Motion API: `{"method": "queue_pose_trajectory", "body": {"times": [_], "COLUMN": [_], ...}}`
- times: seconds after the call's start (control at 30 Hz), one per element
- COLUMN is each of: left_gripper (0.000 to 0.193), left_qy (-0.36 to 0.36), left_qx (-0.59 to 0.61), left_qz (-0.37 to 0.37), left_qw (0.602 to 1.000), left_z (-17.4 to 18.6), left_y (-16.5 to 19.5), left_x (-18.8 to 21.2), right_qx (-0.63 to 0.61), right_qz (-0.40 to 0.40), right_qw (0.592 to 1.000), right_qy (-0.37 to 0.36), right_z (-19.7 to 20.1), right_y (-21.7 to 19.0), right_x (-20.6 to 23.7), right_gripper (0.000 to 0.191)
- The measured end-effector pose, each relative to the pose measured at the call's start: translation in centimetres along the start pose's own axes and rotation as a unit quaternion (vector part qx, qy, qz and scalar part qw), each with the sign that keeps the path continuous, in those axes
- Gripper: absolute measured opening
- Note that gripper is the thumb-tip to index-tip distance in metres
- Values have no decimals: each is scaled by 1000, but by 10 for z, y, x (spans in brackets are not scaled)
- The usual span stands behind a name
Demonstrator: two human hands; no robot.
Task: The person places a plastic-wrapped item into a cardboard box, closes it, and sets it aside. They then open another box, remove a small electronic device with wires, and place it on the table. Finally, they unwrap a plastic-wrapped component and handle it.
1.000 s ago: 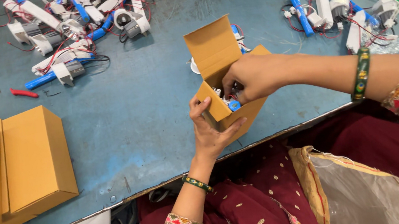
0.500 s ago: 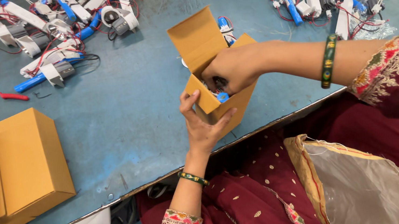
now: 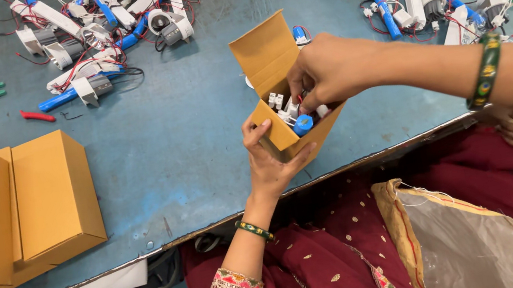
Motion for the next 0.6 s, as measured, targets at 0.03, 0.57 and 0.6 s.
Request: {"method": "queue_pose_trajectory", "body": {"times": [0.03, 0.57, 0.6], "left_gripper": [96, 95, 95], "left_qy": [1, -13, -11], "left_qx": [4, -14, -10], "left_qz": [-2, -35, -38], "left_qw": [1000, 999, 999], "left_z": [-1, -3, -2], "left_y": [1, 18, 20], "left_x": [-1, -10, -12], "right_qx": [7, 44, 48], "right_qz": [-11, -22, -25], "right_qw": [1000, 995, 995], "right_qy": [-5, 91, 89], "right_z": [3, 78, 84], "right_y": [0, -10, -10], "right_x": [1, 13, 14], "right_gripper": [29, 37, 36]}}
Point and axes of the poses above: each hand's wrist, its own x-axis away from the middle knuckle, its own z-axis out of the back of the hand, y = z × x, the point moved 9 cm from there along -x, towards the middle knuckle, and after that the axes turned 12 degrees about y, right-handed, at the moved point
